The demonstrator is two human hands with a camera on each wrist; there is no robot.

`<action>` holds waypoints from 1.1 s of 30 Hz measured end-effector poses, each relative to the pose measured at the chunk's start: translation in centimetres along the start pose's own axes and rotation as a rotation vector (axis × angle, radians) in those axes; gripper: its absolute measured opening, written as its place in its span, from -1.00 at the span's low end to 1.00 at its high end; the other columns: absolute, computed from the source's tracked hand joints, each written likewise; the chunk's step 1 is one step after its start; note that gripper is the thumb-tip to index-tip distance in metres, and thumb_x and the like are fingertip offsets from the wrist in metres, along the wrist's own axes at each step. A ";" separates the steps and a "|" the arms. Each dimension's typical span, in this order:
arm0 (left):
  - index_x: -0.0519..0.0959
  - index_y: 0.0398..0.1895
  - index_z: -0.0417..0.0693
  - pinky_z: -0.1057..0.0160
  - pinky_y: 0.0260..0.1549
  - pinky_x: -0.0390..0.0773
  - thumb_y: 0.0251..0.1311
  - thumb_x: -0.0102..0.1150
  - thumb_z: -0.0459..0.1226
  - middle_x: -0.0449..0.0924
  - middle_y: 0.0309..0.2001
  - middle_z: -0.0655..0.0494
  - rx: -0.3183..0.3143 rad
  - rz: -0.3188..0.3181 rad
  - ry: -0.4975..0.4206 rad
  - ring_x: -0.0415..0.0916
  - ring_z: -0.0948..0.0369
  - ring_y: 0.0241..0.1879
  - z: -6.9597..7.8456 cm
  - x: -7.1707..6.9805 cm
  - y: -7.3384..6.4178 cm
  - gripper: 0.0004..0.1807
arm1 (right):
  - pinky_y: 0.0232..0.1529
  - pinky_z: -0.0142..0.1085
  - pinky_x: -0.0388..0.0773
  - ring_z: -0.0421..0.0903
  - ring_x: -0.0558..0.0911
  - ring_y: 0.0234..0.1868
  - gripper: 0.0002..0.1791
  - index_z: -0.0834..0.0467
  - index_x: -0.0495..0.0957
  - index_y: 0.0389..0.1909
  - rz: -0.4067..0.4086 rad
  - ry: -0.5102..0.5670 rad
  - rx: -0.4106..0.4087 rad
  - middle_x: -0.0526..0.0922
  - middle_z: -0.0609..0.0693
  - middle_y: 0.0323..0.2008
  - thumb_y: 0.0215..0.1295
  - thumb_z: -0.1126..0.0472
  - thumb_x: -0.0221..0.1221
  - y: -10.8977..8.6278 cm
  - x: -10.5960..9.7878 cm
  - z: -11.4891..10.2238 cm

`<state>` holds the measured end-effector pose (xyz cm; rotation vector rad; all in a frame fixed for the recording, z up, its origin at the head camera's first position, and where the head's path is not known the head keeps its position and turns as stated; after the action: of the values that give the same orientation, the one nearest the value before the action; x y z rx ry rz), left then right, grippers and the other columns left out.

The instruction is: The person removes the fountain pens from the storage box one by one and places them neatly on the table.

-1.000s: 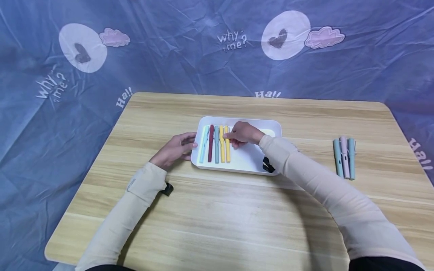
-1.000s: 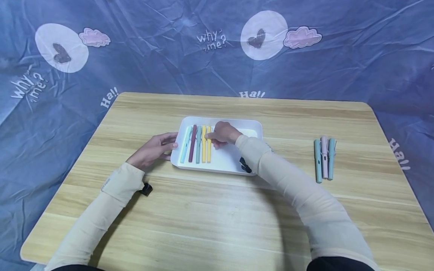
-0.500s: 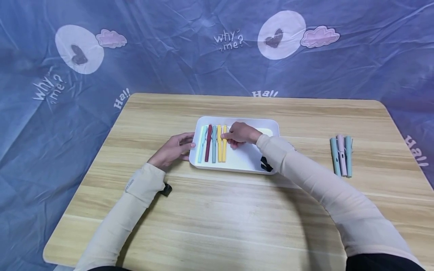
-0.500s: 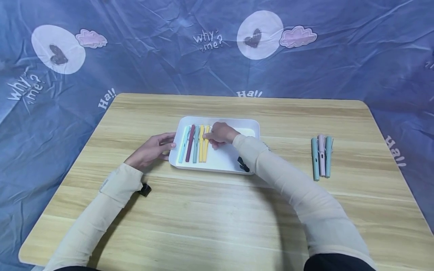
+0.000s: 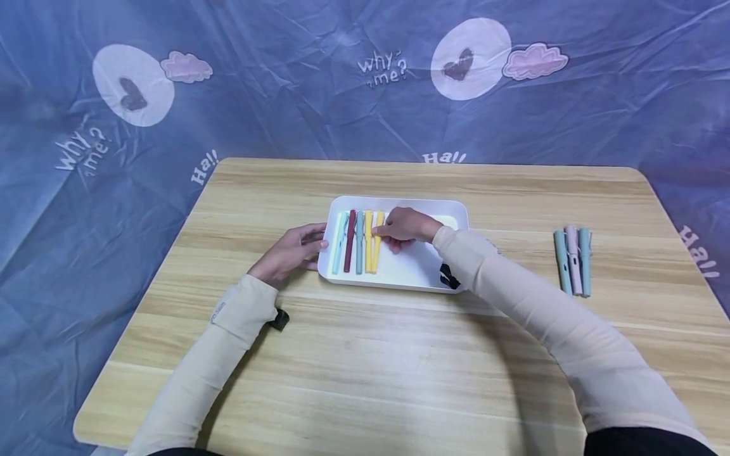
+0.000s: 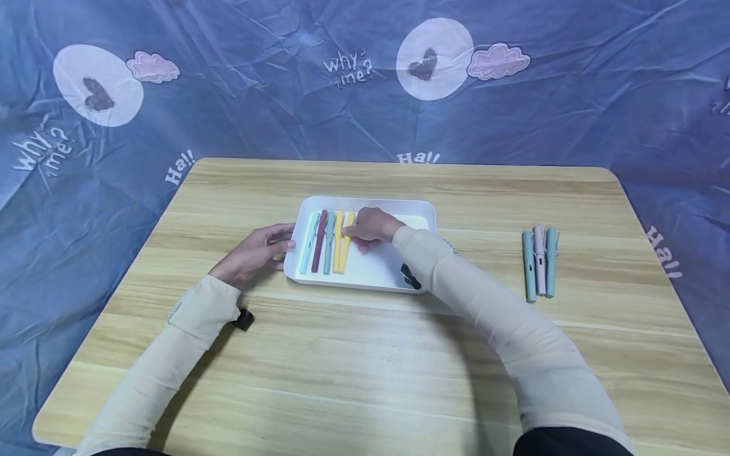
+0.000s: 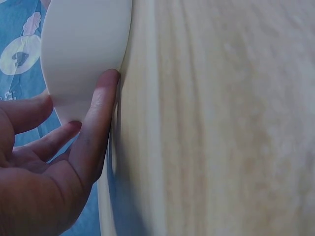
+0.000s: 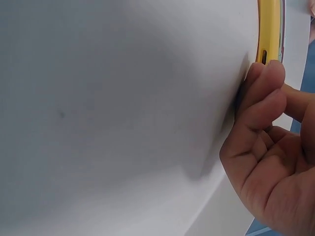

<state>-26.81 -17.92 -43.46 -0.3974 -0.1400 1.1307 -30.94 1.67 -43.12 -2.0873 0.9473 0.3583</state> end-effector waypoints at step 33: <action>0.15 0.42 -0.13 0.05 -0.17 0.66 0.35 0.03 -0.32 0.26 0.27 -0.16 0.016 -0.011 -0.013 0.41 -0.09 0.10 0.1 0.0 -0.1 -0.40 | -0.03 0.00 0.59 0.16 0.50 0.05 -0.48 0.20 0.32 0.23 -0.018 0.167 -0.223 0.45 0.22 0.11 0.37 0.01 0.10 -6.2 -4.4 -2.9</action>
<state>-26.71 -17.93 -43.36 -0.3746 -0.1439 1.1230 -29.58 4.18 -35.47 -2.3571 1.0239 0.2943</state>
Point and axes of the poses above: each hand's wrist, its own y-axis towards the middle knuckle, its own x-axis out of the palm, z = x × y, the point moved 9 cm from there along y, towards the middle knuckle
